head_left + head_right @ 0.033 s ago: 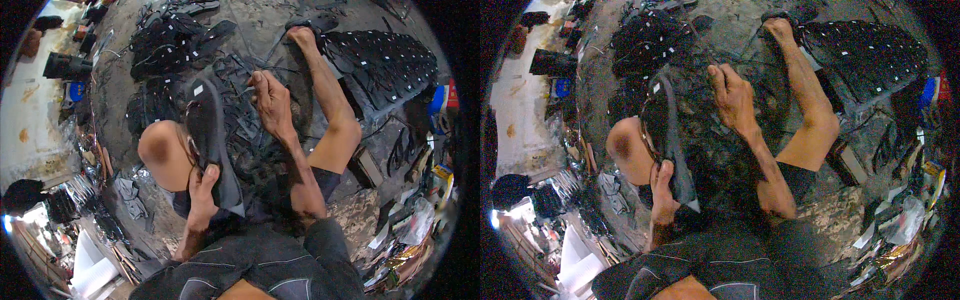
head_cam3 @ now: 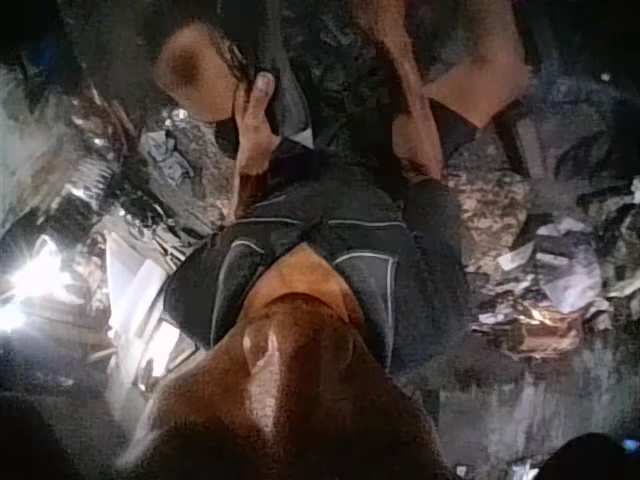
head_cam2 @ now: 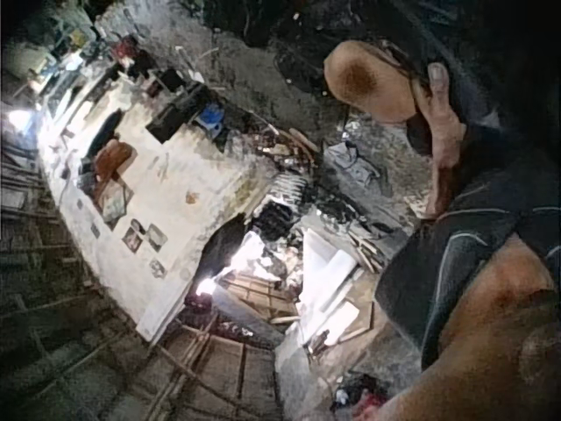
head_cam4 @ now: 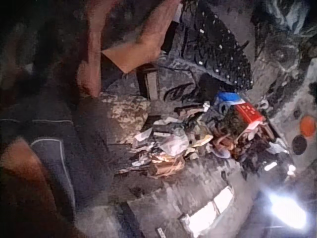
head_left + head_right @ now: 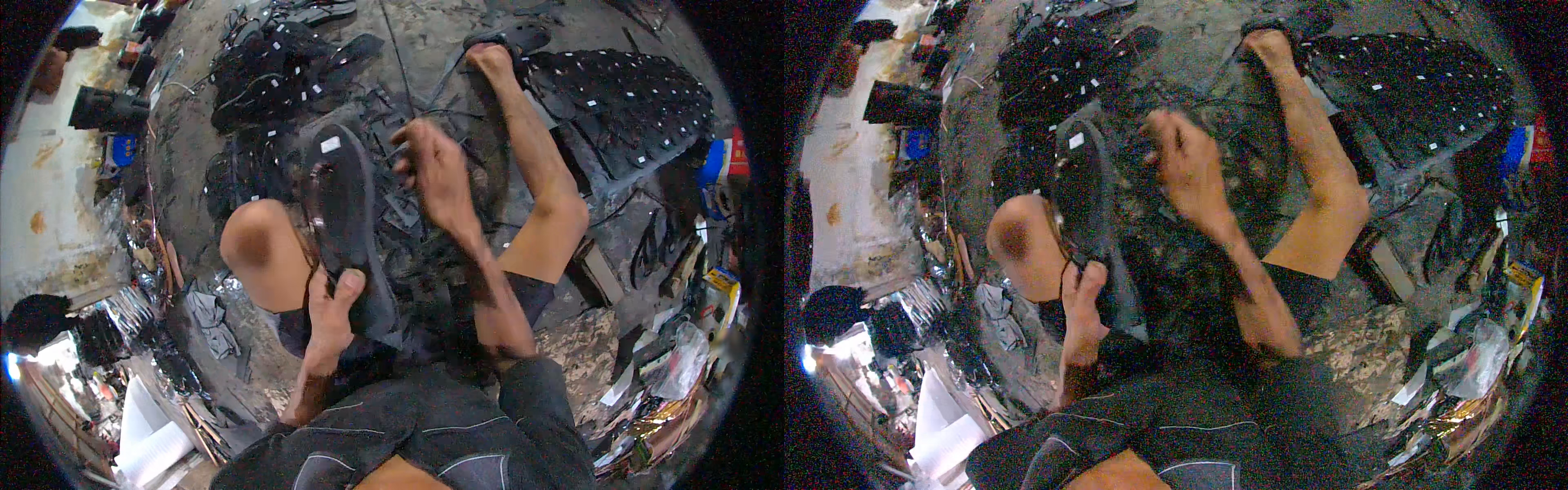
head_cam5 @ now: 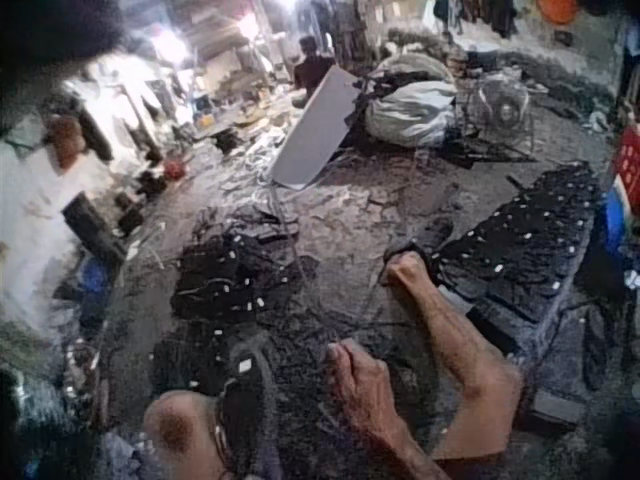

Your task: The person sits on the floor and uses a knife to trim excess material from the straps of black flip-flops. They handle the sandals one at a time, cutting the straps and placing the finished items aside.

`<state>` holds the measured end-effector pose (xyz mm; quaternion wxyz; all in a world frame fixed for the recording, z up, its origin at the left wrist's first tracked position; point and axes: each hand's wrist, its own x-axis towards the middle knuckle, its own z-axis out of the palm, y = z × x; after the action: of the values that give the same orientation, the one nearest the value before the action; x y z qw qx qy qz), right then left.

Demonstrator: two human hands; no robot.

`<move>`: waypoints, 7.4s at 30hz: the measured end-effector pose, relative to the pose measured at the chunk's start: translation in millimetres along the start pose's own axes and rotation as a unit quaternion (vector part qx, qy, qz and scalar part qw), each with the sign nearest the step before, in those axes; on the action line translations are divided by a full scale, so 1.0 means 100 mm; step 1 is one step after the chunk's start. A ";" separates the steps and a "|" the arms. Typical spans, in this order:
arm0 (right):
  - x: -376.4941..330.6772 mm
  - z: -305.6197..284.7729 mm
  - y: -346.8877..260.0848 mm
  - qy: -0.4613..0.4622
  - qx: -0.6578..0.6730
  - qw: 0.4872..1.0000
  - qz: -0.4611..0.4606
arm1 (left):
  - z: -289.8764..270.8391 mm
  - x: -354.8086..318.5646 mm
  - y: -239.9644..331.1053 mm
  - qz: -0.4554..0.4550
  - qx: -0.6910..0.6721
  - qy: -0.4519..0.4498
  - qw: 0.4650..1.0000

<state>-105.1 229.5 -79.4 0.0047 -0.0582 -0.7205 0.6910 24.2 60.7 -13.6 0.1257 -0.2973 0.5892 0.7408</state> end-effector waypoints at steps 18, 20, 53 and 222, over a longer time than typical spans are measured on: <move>-2.85 -0.79 -0.16 -0.179 -0.137 0.972 0.062 | -0.37 -0.05 0.71 -0.006 -0.006 -0.077 0.997; -2.80 -0.83 -0.18 -0.201 -0.169 0.960 0.097 | -0.36 -0.07 0.69 -0.001 0.016 -0.081 0.997; -1.52 -0.38 -0.19 -0.029 -0.110 0.993 -0.021 | 0.58 0.66 0.82 0.131 -0.304 -0.063 0.941; -0.41 -0.82 0.97 0.132 0.081 0.956 0.250 | -2.84 3.54 0.82 0.005 0.412 0.210 0.887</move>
<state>-49.8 310.9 -169.6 -0.0688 -0.3263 -0.6172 0.7127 -217.0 -288.8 -193.6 0.1064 -0.3644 0.8553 0.3526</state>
